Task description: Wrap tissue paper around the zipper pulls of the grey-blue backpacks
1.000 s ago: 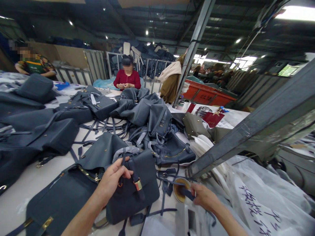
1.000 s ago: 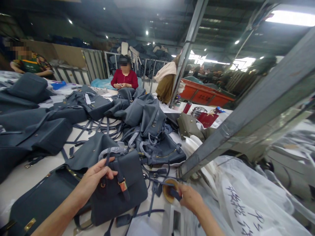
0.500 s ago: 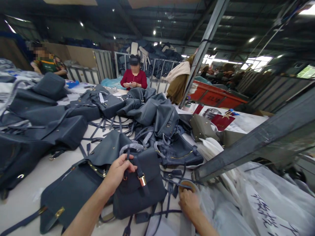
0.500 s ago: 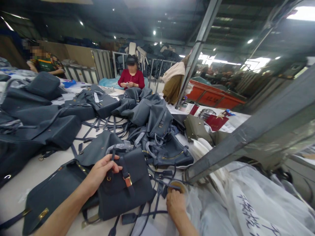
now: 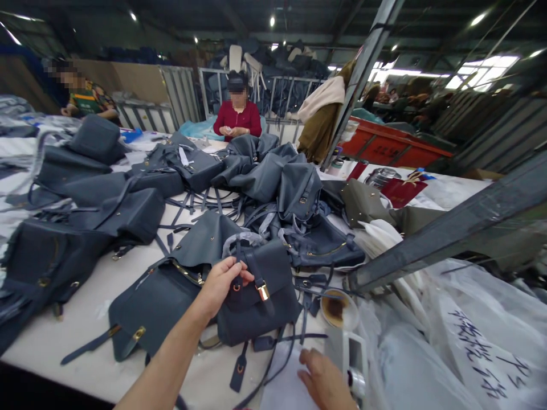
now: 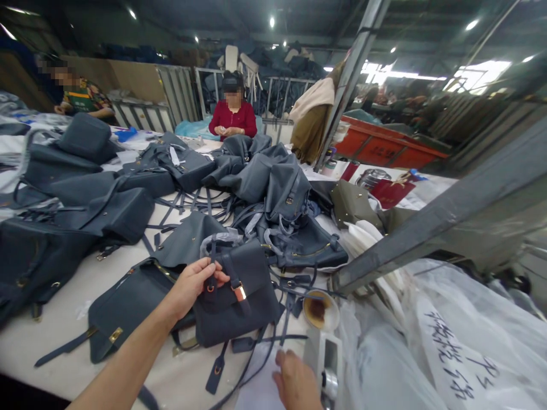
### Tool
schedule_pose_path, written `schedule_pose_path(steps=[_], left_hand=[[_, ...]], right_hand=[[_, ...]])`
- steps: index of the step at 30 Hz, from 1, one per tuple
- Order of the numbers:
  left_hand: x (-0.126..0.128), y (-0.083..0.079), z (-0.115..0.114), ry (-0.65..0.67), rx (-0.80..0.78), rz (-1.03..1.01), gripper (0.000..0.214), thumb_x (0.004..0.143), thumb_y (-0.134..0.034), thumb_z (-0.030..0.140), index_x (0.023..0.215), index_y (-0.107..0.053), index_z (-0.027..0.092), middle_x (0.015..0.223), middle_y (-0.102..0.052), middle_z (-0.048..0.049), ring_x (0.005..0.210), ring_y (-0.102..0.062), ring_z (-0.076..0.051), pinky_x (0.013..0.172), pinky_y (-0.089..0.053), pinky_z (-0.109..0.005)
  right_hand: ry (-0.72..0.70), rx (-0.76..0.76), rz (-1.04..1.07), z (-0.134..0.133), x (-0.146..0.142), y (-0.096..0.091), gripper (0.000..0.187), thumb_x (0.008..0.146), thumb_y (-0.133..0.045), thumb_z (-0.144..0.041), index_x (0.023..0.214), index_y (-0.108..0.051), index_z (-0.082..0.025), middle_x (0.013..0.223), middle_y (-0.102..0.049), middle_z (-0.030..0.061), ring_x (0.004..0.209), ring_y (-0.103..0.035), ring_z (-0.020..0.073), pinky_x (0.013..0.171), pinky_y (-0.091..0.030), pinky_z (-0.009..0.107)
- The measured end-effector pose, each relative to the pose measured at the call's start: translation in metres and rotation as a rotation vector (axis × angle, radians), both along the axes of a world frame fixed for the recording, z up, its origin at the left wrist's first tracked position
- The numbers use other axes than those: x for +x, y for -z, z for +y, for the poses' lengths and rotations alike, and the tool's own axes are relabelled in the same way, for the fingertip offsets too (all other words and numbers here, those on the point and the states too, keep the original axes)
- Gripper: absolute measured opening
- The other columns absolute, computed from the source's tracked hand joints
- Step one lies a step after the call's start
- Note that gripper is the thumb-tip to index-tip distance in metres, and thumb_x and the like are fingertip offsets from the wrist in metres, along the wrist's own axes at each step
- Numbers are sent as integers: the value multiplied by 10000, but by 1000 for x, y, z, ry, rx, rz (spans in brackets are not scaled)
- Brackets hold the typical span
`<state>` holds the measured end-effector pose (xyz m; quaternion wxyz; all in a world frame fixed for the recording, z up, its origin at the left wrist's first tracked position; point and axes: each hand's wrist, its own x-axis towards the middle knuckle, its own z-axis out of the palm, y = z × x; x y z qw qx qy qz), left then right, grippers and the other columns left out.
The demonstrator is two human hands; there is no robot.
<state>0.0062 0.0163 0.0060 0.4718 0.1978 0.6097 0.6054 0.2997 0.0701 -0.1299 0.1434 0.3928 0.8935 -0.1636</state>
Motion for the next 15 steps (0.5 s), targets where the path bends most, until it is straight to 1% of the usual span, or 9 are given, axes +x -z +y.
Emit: schedule_pose_path(steps=[2, 3, 6, 9, 12, 15], left_hand=[[-2, 2, -5, 44, 1, -54, 344, 752, -676, 478, 848, -592, 158, 780, -753, -86, 703, -668, -170, 702, -485, -272], [-4, 2, -7, 64, 2, -68, 344, 748, -684, 470, 856, -596, 155, 789, -754, -90, 708, -669, -168, 715, -488, -275], [-9, 1, -10, 72, 7, -58, 327, 743, -692, 443, 864, -603, 152, 792, -754, -85, 695, -667, -161, 718, -488, -273], [-11, 1, -10, 51, 19, -22, 303, 755, -675, 434, 849, -601, 156, 775, -751, -75, 676, -663, -157, 685, -476, -259], [-10, 3, -9, 45, 36, -3, 290, 758, -665, 425, 842, -596, 155, 771, -751, -79, 665, -659, -157, 659, -466, -253], [-10, 4, -8, 40, 47, -5, 286, 737, -678, 413, 831, -599, 155, 759, -749, -78, 650, -654, -160, 655, -471, -261]], right_hand=[[42, -13, -18, -24, 4, 18, 341, 744, -587, -101, 1048, -647, -244, 1077, -698, 83, 965, -680, 223, 783, -509, 266], [74, 4, -29, -31, 5, 25, 383, 730, -582, -75, 1072, -638, -237, 1112, -684, 96, 1002, -669, 233, 809, -510, 273], [152, 84, -49, -36, 1, 39, 404, 742, -529, -20, 1078, -628, -220, 1104, -668, 112, 1044, -643, 259, 841, -505, 311], [151, 99, -40, -31, -5, 39, 362, 782, -473, -2, 1033, -636, -207, 1044, -670, 112, 995, -651, 255, 787, -505, 306], [129, 88, -28, -27, -6, 34, 309, 815, -426, -4, 931, -646, -188, 965, -664, 100, 919, -665, 232, 725, -495, 280], [111, 76, -16, -25, -4, 28, 306, 850, -388, -22, 888, -634, -201, 928, -651, 73, 852, -672, 202, 679, -480, 258]])
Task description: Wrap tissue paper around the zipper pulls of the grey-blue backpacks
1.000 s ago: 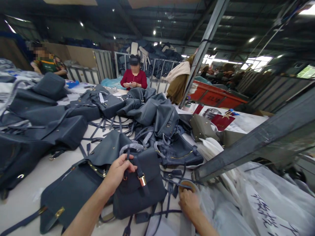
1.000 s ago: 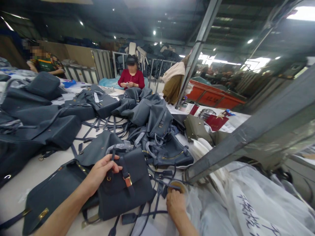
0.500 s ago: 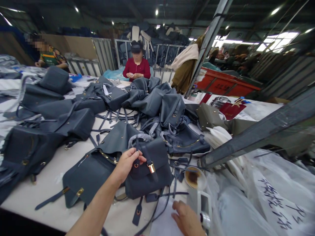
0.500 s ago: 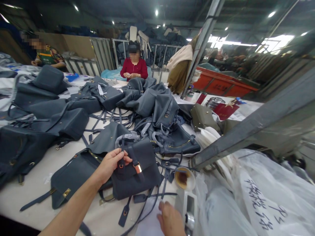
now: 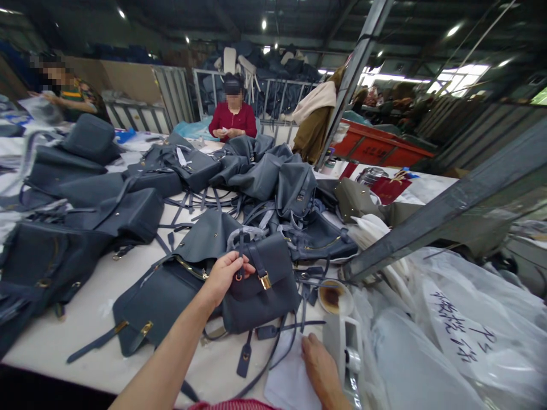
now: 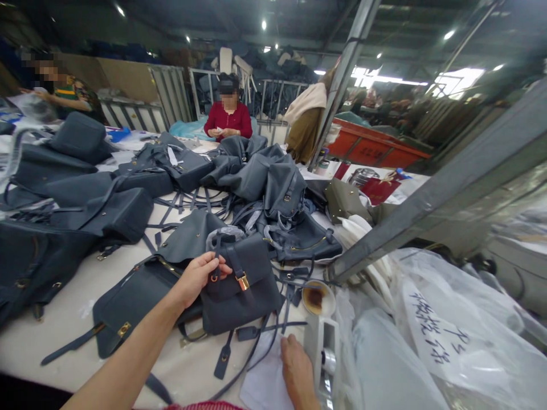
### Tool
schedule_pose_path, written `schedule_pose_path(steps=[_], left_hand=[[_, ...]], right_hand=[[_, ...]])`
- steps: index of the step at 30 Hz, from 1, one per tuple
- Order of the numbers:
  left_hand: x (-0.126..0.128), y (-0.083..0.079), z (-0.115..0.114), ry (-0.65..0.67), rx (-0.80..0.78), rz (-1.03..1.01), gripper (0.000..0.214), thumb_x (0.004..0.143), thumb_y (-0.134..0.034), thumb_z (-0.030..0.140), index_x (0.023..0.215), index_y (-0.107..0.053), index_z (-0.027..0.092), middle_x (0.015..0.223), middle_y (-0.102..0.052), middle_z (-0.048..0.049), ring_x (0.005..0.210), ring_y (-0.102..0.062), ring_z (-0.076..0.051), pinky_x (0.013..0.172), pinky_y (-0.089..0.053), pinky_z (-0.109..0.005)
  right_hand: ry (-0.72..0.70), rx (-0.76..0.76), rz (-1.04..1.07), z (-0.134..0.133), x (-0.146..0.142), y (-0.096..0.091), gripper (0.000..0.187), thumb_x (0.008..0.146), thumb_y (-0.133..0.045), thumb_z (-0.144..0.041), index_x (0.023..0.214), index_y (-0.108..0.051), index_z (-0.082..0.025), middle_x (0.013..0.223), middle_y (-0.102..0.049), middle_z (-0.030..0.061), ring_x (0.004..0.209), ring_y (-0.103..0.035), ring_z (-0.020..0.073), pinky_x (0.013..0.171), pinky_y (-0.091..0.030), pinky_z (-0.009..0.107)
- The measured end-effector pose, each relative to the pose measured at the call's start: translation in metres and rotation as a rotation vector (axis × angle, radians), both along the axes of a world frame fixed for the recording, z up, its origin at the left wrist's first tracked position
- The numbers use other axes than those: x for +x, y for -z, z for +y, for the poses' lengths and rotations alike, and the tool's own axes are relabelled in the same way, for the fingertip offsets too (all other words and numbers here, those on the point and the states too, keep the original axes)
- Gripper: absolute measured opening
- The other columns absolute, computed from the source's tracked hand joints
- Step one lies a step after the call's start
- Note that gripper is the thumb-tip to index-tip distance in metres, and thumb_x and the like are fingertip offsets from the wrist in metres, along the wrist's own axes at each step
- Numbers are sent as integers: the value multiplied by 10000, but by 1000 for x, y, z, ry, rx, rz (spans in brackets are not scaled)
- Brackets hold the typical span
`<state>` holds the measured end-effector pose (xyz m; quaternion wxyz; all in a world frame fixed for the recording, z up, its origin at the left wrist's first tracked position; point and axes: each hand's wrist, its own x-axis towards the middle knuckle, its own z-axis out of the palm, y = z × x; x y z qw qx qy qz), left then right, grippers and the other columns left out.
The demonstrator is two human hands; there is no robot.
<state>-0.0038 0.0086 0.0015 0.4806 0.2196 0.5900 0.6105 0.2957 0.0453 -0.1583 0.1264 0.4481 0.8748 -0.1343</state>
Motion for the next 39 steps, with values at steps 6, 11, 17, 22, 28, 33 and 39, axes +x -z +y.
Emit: schedule_pose_path(steps=[6, 11, 17, 22, 28, 33, 39], left_hand=[[-3, 3, 3, -10, 0, -4, 291, 727, -684, 416, 821, -600, 155, 739, -746, -73, 654, -657, -164, 682, -490, -278], [0, 5, 2, -31, 2, 5, 278, 739, -673, 411, 822, -601, 156, 737, -747, -69, 660, -660, -164, 696, -494, -279], [1, 9, 0, -44, 14, 6, 248, 750, -661, 381, 826, -601, 153, 731, -743, -67, 656, -656, -161, 673, -490, -271], [4, 10, -1, -56, 33, -7, 223, 769, -643, 360, 832, -604, 149, 737, -742, -66, 655, -656, -149, 690, -497, -267], [12, 6, -1, -64, 59, -49, 192, 755, -645, 313, 833, -587, 147, 734, -738, -64, 655, -667, -146, 680, -515, -259], [19, 3, -8, -55, 67, -106, 200, 740, -635, 203, 908, -533, 164, 834, -752, -97, 717, -708, -189, 662, -548, -297], [18, -12, -20, -22, 43, -250, 157, 795, -636, 240, 794, -499, 165, 818, -744, -119, 679, -709, -190, 624, -556, -296]], right_hand=[[51, -15, 6, 8, -1, -4, 284, 842, -452, -65, 1059, -582, -195, 1121, -624, 108, 1028, -636, 218, 783, -480, 274], [87, -65, -16, 22, -9, -2, 252, 812, -502, -74, 1012, -595, -196, 992, -684, 94, 929, -665, 225, 737, -461, 285], [18, -110, 53, 34, -5, -26, 147, 756, -537, -88, 815, -615, -198, 921, -676, 76, 916, -634, 231, 752, -420, 292], [-19, -200, 148, 43, 3, -51, 199, 690, -501, -67, 801, -610, -190, 790, -665, 45, 833, -615, 213, 748, -417, 287], [23, -349, 242, 65, 13, -75, 605, 622, -462, -42, 1205, -545, -179, 968, -686, 69, 893, -636, 208, 822, -448, 296], [77, -491, 354, 78, 20, -113, 536, 648, -580, -174, 1184, -577, -178, 992, -658, 72, 915, -602, 232, 834, -439, 329], [243, -1105, 790, 81, -10, -152, 391, 581, -793, -473, 767, -597, -190, 613, -508, -49, 563, -413, 102, 544, -303, 225]])
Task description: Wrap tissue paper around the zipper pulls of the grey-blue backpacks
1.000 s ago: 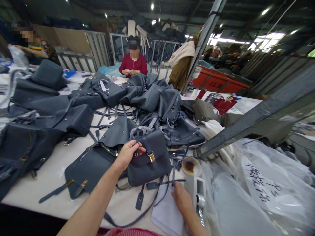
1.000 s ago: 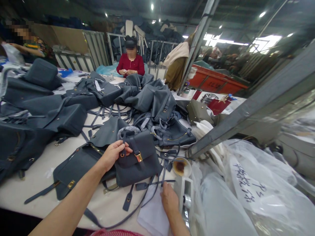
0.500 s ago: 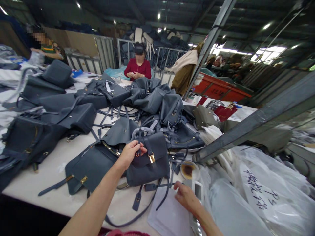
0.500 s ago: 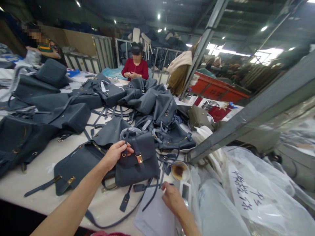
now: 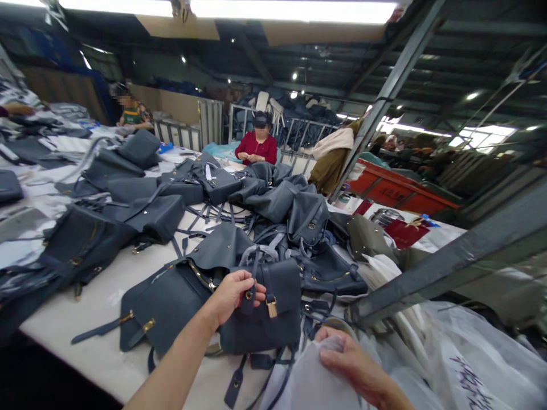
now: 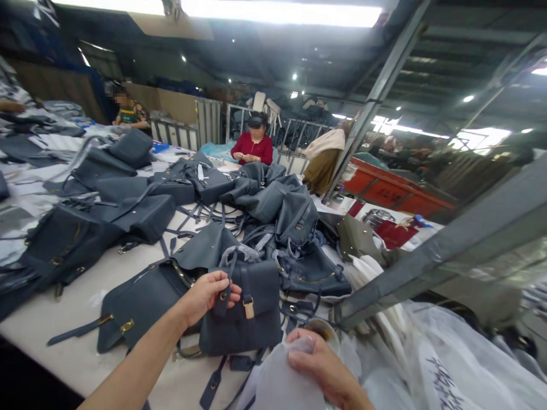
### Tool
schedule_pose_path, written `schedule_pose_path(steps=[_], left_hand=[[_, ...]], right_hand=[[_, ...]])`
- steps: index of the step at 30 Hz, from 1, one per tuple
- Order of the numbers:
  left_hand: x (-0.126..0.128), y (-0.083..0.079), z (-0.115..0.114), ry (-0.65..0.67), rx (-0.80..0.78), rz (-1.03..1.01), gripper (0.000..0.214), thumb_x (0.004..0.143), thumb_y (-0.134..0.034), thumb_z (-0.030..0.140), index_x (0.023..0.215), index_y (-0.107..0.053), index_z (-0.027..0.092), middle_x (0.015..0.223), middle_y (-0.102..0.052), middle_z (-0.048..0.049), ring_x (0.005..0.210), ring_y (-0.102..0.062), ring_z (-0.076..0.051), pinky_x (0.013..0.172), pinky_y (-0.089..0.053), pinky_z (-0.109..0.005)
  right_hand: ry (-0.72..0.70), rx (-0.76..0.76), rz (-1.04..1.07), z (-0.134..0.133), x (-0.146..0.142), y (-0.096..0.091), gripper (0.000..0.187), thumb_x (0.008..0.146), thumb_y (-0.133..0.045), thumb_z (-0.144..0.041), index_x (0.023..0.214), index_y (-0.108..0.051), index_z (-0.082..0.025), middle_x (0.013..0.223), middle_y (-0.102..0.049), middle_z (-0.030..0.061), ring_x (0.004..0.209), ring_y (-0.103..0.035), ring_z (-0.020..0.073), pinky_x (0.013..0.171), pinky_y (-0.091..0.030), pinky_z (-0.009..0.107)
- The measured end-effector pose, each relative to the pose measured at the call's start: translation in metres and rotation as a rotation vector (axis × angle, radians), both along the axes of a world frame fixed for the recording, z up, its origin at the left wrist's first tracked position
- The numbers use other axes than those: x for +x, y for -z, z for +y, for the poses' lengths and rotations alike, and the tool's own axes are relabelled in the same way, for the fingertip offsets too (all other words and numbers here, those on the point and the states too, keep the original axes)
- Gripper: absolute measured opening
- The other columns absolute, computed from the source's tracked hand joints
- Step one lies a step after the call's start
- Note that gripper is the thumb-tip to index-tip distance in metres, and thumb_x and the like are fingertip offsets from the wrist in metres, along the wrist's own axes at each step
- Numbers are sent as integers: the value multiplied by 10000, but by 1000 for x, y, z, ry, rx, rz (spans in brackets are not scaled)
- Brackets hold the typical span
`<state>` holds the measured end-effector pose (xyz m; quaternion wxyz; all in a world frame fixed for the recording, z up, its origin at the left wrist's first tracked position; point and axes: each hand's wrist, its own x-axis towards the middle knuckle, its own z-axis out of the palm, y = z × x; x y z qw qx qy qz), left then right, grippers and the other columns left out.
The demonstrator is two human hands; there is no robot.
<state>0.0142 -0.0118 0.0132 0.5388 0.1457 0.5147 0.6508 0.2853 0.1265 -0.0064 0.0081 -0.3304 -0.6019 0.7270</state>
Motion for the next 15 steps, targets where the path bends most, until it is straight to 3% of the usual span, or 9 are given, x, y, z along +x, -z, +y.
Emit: schedule_pose_path(steps=[6, 9, 15], left_hand=[[1, -10, -11, 4, 23, -85, 240, 697, -740, 307, 745, -597, 120, 914, -732, -151, 756, -687, -194, 726, -531, -322], [4, -14, -14, -16, 18, -51, 244, 609, -769, 301, 699, -640, 115, 988, -715, -134, 797, -642, -167, 768, -480, -290], [9, -25, -13, -16, -63, 189, 223, 530, -743, 294, 505, -587, 136, 667, -629, -4, 580, -477, -99, 615, -352, -252]], right_hand=[[-14, 71, 23, -7, -58, -7, 436, 689, -710, -582, 658, -568, -171, 594, -449, -47, 563, -369, 99, 530, -283, 226], [-47, 57, 41, -16, -82, -12, 467, 680, -691, -617, 628, -518, -186, 588, -412, -51, 561, -359, 106, 520, -288, 233], [-73, 180, 79, -23, -119, -21, 484, 659, -691, -630, 603, -530, -177, 557, -390, -54, 547, -314, 102, 504, -240, 242]])
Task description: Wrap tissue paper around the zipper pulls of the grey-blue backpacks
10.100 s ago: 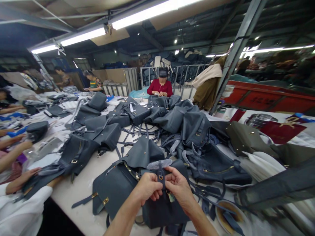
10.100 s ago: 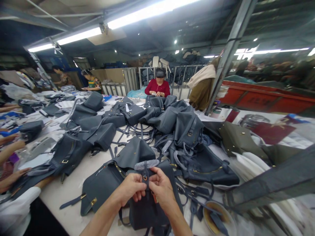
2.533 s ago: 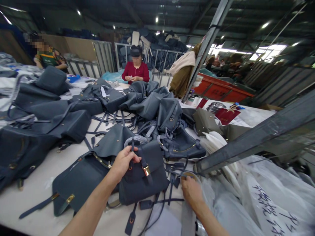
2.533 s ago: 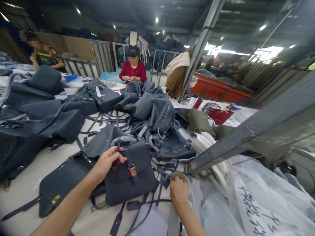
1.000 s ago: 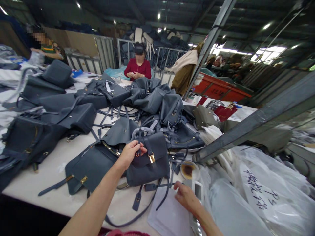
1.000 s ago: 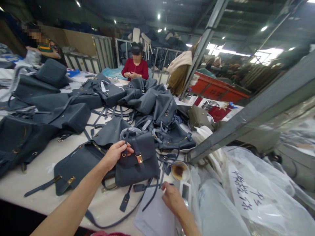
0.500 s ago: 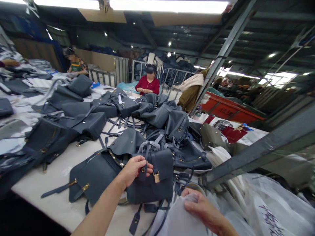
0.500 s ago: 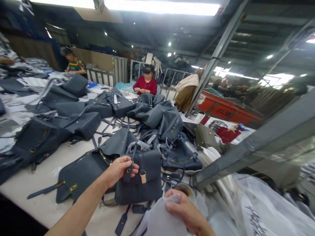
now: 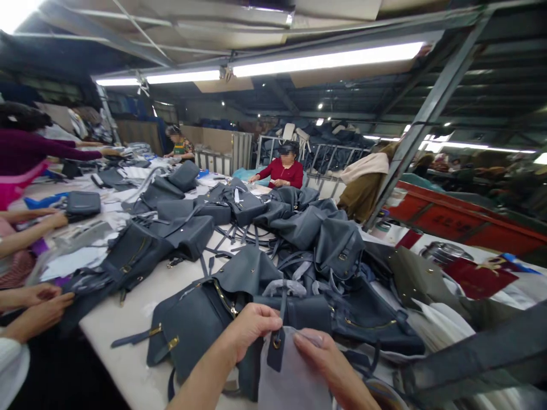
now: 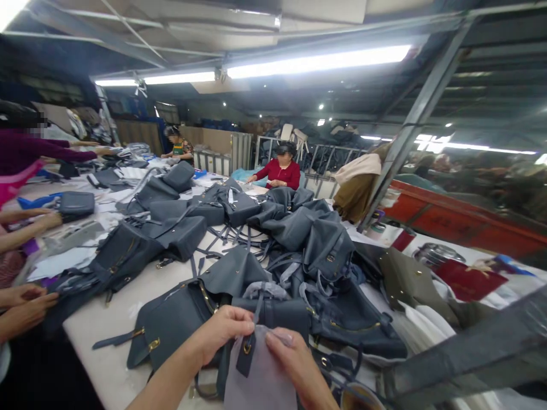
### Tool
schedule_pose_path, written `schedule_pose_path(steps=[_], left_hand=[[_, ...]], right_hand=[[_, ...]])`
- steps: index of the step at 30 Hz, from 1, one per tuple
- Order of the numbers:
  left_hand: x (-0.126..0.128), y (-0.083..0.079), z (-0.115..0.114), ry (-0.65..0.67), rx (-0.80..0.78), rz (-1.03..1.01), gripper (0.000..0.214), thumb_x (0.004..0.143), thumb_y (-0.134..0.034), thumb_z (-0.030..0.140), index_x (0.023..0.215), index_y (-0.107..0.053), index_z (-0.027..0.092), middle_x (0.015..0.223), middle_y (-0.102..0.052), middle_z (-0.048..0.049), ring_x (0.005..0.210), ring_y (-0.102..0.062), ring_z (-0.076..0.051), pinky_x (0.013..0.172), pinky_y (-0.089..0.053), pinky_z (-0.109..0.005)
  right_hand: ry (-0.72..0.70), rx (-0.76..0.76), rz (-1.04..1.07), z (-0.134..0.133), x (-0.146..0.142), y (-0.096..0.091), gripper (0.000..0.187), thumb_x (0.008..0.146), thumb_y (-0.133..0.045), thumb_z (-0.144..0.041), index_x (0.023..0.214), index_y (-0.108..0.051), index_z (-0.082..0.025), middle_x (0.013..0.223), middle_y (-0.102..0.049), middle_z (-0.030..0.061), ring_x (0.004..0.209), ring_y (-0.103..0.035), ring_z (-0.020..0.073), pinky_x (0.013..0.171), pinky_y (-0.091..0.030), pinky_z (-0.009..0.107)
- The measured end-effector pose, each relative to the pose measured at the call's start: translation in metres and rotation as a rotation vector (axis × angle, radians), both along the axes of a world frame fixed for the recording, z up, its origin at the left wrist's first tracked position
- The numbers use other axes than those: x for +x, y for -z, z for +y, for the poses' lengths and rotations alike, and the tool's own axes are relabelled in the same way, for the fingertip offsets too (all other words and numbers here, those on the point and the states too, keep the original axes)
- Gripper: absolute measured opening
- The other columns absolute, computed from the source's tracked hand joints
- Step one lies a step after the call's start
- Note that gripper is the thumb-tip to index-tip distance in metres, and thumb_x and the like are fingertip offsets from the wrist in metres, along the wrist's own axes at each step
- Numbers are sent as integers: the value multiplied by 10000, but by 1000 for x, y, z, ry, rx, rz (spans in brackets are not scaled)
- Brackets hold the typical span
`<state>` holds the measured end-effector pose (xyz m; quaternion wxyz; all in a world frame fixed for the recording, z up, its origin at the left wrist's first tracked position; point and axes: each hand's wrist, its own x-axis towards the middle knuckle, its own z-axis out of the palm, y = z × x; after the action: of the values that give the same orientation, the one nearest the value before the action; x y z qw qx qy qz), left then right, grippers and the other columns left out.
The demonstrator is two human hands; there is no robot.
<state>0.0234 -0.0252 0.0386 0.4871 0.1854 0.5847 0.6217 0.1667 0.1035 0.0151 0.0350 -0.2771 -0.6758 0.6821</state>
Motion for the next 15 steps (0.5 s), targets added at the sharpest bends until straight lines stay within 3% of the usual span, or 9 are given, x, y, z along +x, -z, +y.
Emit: schedule_pose_path(steps=[5, 9, 15], left_hand=[[7, 6, 5, -118, -115, 193, 142, 538, -710, 263, 536, -631, 145, 518, -553, 39, 541, -462, -116, 594, -345, -257], [9, 13, 6, -205, -129, 257, 96, 564, -669, 235, 540, -624, 153, 533, -566, 25, 561, -498, -133, 594, -374, -258], [13, 8, 4, -211, -131, 492, 64, 591, -620, 158, 527, -625, 156, 656, -570, 4, 651, -544, -146, 640, -404, -253]], right_hand=[[4, -144, 96, -1, -16, -6, 441, 666, -713, -597, 733, -681, -163, 617, -604, -3, 594, -504, 160, 579, -382, 268], [2, -261, 135, -5, -20, -6, 499, 721, -665, -610, 905, -730, -151, 701, -700, 39, 690, -621, 226, 698, -466, 336], [73, -93, 153, 1, -28, 0, 512, 742, -631, -639, 833, -725, -144, 665, -661, 6, 628, -559, 173, 583, -419, 271]])
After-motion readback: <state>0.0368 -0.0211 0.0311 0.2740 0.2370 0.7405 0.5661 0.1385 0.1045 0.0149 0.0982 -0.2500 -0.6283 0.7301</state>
